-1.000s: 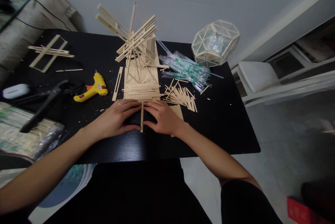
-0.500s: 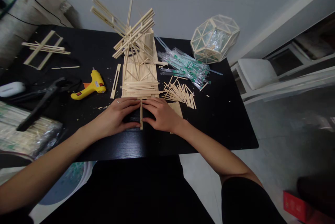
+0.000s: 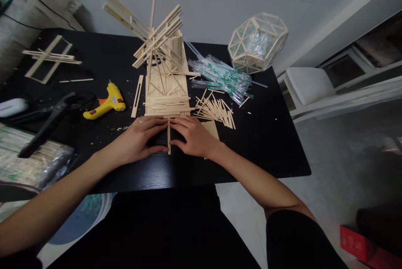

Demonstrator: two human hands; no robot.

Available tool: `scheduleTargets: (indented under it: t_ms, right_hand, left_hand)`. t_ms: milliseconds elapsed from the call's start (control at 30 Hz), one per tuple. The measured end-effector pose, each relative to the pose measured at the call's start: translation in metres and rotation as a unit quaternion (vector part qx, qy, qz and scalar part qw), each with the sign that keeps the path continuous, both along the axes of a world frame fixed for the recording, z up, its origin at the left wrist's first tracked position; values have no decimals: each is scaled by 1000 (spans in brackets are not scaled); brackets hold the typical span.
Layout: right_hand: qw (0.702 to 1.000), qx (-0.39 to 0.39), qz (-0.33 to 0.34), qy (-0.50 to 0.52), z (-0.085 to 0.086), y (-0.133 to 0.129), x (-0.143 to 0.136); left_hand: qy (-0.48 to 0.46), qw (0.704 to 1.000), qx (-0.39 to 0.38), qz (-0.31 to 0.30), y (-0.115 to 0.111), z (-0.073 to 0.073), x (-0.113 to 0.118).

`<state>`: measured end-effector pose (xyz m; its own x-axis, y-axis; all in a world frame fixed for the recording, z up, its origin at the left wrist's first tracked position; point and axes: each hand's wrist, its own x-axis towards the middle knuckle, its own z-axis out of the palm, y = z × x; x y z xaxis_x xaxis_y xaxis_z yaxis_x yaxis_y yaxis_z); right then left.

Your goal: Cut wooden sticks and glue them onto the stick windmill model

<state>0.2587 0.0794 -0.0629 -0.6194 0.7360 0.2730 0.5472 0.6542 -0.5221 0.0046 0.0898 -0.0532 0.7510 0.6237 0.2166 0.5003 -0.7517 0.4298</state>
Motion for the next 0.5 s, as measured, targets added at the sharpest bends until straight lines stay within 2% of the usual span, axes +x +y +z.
scheduleTargets:
  t_ms: [500]
  right_hand:
    - [999,-21,12,33,-4,3,1]
  left_hand:
    - [0,1000,10,-9,1,0,1]
